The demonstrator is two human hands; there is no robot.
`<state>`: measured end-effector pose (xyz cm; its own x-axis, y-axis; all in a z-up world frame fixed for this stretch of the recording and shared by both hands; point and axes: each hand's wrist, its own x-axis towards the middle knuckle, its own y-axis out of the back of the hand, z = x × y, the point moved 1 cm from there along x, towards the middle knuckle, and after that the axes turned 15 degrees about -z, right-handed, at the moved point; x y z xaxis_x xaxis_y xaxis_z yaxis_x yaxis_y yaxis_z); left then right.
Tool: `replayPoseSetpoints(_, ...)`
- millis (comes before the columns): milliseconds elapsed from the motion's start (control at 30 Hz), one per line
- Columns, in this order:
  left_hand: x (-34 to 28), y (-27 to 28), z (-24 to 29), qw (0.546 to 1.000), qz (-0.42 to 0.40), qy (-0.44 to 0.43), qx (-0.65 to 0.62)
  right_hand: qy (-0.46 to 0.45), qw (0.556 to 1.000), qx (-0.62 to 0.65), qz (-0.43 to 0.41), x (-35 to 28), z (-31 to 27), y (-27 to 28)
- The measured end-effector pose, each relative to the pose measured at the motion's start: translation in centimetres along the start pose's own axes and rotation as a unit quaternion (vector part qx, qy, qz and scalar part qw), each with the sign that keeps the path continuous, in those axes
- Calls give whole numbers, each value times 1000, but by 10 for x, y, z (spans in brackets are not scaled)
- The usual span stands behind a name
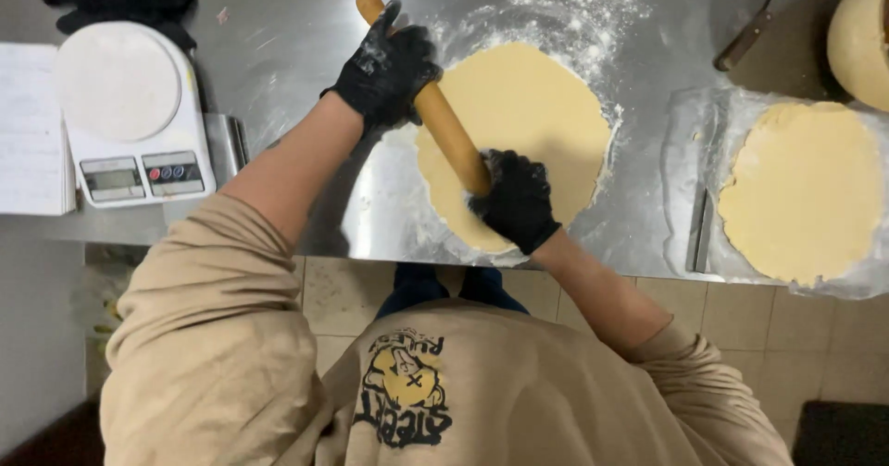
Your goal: Preparing pastry by rolling out dough with a rolling pin and using a scraper on a kitchen workbench.
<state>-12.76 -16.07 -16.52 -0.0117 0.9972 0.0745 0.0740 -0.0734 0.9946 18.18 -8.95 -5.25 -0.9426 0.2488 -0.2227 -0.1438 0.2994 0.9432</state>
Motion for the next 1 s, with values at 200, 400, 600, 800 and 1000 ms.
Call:
replayPoseSetpoints(200,-55,195,81,981,-117,52,-148,172,985,-24,20,-23,57,80)
replayPoseSetpoints(400,-98,174,263,919,11,247,-307,235,969,32,-67,-37,122,78)
replayPoseSetpoints(600,-147,186,333,835,10,383,-396,355,932,28,-74,-14,157,55)
replayPoseSetpoints(800,-163,148,387,814,75,480,-318,347,932,-104,11,-18,147,37)
replayPoseSetpoints(1000,-165,118,368,824,84,503,-245,341,940,-6,16,5,118,14)
